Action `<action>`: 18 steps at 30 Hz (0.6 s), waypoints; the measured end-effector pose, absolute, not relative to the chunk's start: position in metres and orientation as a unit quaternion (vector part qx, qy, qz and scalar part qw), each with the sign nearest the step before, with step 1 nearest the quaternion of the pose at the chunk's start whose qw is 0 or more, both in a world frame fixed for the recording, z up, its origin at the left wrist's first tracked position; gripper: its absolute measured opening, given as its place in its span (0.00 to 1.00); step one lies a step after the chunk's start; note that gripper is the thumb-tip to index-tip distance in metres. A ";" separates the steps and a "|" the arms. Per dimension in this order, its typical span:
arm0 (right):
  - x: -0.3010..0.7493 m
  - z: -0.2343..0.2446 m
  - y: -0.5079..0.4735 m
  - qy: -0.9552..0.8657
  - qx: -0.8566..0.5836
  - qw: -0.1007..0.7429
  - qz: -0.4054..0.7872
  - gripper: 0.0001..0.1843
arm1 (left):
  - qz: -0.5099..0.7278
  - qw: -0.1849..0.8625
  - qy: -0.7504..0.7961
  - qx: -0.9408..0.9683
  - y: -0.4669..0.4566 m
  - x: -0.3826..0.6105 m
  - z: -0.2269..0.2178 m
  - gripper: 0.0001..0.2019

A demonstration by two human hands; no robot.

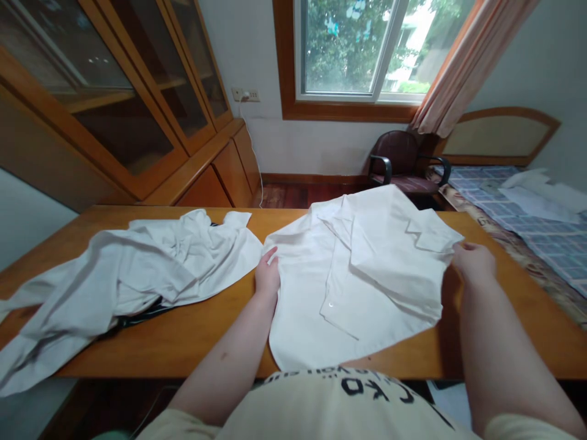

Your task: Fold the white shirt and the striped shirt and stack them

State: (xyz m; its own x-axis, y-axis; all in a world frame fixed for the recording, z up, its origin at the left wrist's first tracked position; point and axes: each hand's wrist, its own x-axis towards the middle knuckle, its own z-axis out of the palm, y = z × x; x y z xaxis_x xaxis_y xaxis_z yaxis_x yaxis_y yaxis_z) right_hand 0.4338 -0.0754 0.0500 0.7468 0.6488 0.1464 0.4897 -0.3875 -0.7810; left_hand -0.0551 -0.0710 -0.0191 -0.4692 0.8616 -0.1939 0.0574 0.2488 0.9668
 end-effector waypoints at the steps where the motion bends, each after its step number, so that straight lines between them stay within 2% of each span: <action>1: 0.426 0.052 -0.082 -0.352 -0.847 0.393 0.062 0.16 | 0.512 0.390 0.688 0.336 -0.071 -0.054 -0.018 0.18; 4: 0.381 0.058 -0.098 -0.445 -0.847 0.291 0.001 0.23 | 0.512 0.385 0.686 0.344 -0.073 -0.050 -0.015 0.18; 7: 0.320 0.056 -0.106 -0.597 -0.752 0.276 0.048 0.21 | 0.512 0.377 0.685 0.356 -0.074 -0.048 -0.014 0.17; 9: 0.286 0.047 -0.106 -0.671 -0.705 0.219 0.070 0.26 | 0.512 0.374 0.684 0.362 -0.074 -0.048 -0.016 0.17; 11: 0.266 0.034 -0.102 -0.640 -0.749 0.158 0.064 0.35 | 0.513 0.376 0.680 0.365 -0.073 -0.049 -0.019 0.17; 13: 0.259 0.022 -0.095 -0.585 -0.797 0.127 0.080 0.32 | 0.511 0.373 0.679 0.372 -0.074 -0.050 -0.020 0.17; 15: 0.261 0.016 -0.089 -0.554 -0.808 0.146 0.138 0.23 | 0.503 0.325 0.692 0.403 -0.078 -0.048 -0.018 0.19; 18: 0.262 0.019 -0.091 -0.522 -0.755 0.275 0.284 0.21 | 0.471 0.181 0.687 0.523 -0.093 -0.040 -0.012 0.29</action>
State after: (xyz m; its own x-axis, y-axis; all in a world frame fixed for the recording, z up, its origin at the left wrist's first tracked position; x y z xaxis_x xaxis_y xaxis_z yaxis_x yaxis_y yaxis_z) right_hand 0.2617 -0.0910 0.0191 0.2928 0.9455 -0.1423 0.6328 -0.3032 -0.7125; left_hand -0.0402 -0.0928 -0.0119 -0.3880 0.8888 0.2441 0.5481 0.0095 0.8364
